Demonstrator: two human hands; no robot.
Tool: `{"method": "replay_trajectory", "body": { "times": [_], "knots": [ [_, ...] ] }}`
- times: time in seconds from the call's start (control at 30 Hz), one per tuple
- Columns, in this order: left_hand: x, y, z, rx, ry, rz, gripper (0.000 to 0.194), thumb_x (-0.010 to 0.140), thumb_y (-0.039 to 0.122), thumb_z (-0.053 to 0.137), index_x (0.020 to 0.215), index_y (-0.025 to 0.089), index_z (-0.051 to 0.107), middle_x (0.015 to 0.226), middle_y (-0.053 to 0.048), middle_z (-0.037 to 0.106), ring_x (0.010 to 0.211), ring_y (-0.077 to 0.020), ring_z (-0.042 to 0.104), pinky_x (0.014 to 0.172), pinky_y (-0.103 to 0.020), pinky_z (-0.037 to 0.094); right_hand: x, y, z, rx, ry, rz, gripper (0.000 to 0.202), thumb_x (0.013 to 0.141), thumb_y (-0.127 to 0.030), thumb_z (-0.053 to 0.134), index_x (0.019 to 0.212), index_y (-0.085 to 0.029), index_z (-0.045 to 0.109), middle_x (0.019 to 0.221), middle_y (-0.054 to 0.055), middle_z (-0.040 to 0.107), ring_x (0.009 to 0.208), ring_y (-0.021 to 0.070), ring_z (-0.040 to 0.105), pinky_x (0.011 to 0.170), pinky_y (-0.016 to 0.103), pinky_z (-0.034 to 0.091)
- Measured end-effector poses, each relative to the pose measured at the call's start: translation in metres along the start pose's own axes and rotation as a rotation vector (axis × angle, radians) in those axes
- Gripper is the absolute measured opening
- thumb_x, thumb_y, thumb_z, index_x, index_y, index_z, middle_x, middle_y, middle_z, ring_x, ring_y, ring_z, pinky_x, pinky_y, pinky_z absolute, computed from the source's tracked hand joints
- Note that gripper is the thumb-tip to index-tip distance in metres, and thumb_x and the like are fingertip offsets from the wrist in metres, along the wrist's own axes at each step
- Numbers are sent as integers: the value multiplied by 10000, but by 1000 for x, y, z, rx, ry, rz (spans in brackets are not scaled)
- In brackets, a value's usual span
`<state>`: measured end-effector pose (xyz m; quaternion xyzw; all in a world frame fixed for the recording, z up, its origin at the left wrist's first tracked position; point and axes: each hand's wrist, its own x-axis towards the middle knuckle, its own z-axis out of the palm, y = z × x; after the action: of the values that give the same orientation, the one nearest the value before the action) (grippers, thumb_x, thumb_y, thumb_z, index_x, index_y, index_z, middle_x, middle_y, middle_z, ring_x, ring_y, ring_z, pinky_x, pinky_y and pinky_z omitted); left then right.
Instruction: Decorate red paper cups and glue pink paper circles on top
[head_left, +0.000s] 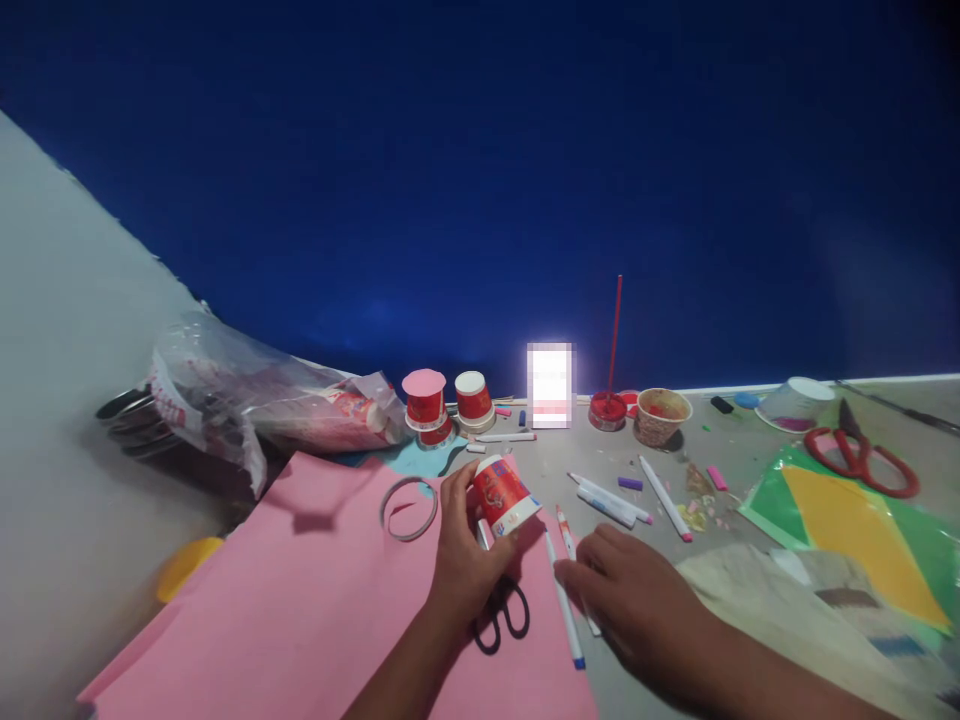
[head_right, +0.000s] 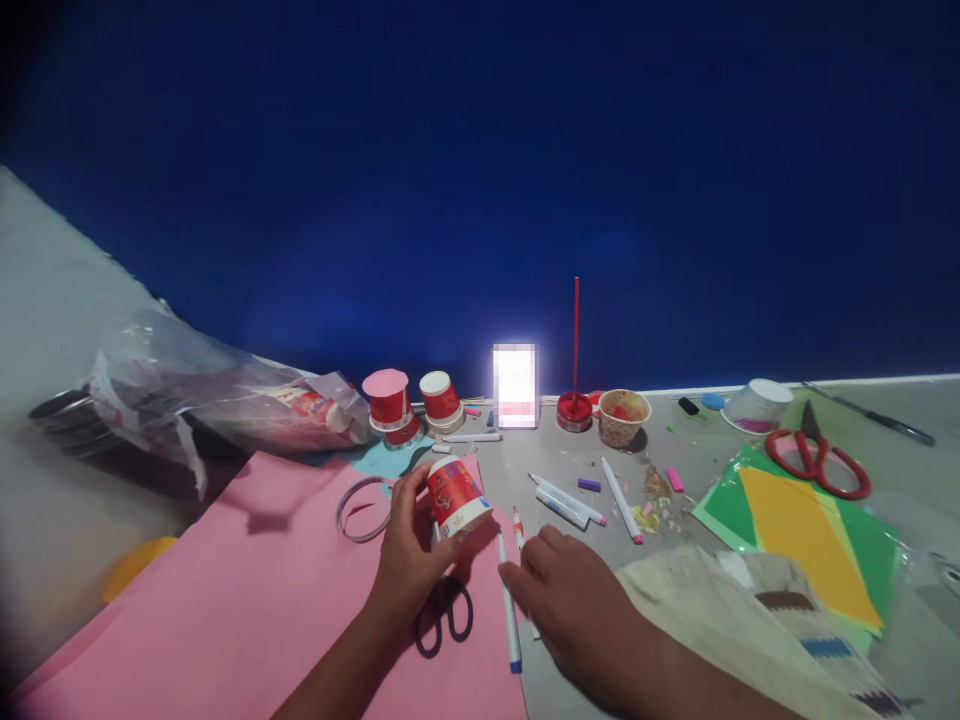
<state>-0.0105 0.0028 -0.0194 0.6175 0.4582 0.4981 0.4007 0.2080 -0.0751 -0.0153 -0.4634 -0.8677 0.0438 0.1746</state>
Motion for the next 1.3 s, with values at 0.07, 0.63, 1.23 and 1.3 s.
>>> {"method": "replay_trajectory", "body": {
  "times": [0.07,0.63,1.23,1.3],
  "knots": [
    [-2,1,2,-13,-3,-31,804,747,378,907,1436,309,498,1487,-104,486,1273,-311,635,1037,-472,578,0,-4,1,29,-3,-58,160,954,-77,545,939,-217,622,894,48,620,802,212,463,671,374,279],
    [-3,-4,-2,173,7,88,796,781,302,849,1480,333,470,1476,-109,488,1361,-349,579,1087,-513,571,-4,5,24,6,-50,-137,135,891,-188,742,894,-227,612,912,29,649,807,206,483,650,366,243],
    [8,23,-42,462,158,118,729,867,372,774,1518,362,448,1521,-136,495,1359,-384,582,1078,-611,552,-1,14,34,126,286,-185,175,930,-116,580,800,-226,542,746,11,582,686,187,438,622,361,221],
    [35,19,-58,326,245,-91,738,846,421,787,1491,301,450,1500,-157,534,1379,-373,570,1090,-610,535,-1,13,22,163,208,-168,184,933,-86,552,820,-230,565,772,19,612,696,191,474,622,356,247]
  ]
}}
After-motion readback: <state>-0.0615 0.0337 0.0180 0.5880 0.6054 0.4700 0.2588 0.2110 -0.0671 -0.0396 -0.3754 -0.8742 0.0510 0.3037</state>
